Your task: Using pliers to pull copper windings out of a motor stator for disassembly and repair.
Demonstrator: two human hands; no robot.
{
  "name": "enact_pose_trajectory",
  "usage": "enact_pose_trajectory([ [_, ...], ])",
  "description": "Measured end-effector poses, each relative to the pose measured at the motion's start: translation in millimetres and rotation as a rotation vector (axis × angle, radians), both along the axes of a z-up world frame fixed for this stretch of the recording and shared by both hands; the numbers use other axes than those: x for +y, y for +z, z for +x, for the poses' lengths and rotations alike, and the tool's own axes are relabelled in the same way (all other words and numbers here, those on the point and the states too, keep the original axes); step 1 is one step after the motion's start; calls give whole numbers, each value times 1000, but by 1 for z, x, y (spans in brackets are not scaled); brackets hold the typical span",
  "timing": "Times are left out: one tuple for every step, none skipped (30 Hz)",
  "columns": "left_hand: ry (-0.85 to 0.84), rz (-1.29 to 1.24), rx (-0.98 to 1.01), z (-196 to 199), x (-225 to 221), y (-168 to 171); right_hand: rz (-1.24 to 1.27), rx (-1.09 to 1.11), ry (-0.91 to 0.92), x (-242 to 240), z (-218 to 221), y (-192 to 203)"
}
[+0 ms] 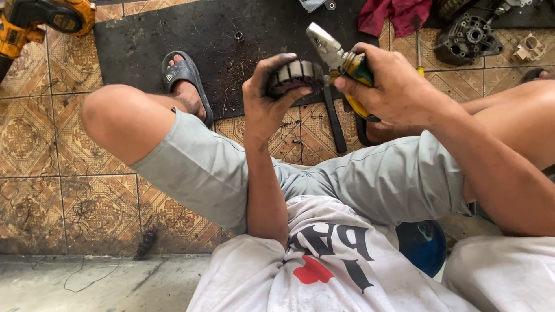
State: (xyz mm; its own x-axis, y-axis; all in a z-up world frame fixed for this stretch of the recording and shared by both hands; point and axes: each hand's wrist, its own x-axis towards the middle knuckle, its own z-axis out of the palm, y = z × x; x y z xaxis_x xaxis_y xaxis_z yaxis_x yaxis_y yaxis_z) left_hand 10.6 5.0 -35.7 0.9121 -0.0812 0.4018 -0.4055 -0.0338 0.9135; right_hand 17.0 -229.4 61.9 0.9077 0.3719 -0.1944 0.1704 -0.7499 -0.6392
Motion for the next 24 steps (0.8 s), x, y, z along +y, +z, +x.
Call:
enact_pose_trajectory([
  [-4, 1, 0, 0, -3, 2, 1, 0, -4, -2, -1, 2],
  [17, 19, 15, 0, -5, 4, -17, 1, 17, -3, -1, 3],
  [39, 38, 31, -1, -6, 6, -36, 3, 37, -3, -1, 4],
  [43, 37, 31, 0, -5, 9, -36, 3, 42, -2, -2, 5],
  [77, 39, 56, 1, -5, 12, -29, 17, 61, -1, -3, 7],
  [110, 38, 83, 0, -4, 15, -24, 34, 78, -1, -6, 8],
  [113, 35, 86, -2, -4, 19, -27, 37, 81, 0, -7, 5],
  [137, 78, 91, -5, -4, 24, -46, 12, 100, 1, -8, 3],
  [161, 120, 97, -7, -4, 29, -64, -13, 119, 1, -9, 1],
  [167, 119, 96, -7, -5, 26, -66, -15, 125, 1, -9, -1],
  [184, 134, 55, -7, -5, 24, -28, -1, 122, 0, -8, -4],
  [196, 150, 17, -6, -6, 21, 10, 16, 114, -1, -8, -7],
  [198, 149, 18, -6, -7, 23, 8, 17, 116, -2, -5, -3],
  [185, 81, 35, -7, -8, 25, 151, 122, 128, -3, -5, 1],
  [173, 13, 53, -9, -9, 26, 295, 226, 138, -5, -5, 5],
  [173, 4, 54, -9, -10, 25, 287, 227, 137, -11, -4, -3],
  [119, -79, 61, -9, -9, 23, 419, 229, 209, -17, -4, -10],
  [76, -159, 64, -9, -6, 23, 553, 232, 293, -20, -1, -18],
  [87, -165, 62, -8, -3, 20, 547, 235, 304, -19, 0, -18],
  [62, -213, 33, -8, -2, 18, 621, 271, 313, -19, 1, -18],
  [37, -261, 2, -7, 0, 16, 695, 308, 322, -18, 2, -17],
  [56, -265, -5, -7, 0, 13, 687, 311, 343, -21, 3, -15],
  [70, -243, 21, -7, 0, 10, 543, 261, 238, -24, 3, -12],
  [85, -215, 53, -9, 2, 7, 405, 214, 134, -25, 2, -12],
])
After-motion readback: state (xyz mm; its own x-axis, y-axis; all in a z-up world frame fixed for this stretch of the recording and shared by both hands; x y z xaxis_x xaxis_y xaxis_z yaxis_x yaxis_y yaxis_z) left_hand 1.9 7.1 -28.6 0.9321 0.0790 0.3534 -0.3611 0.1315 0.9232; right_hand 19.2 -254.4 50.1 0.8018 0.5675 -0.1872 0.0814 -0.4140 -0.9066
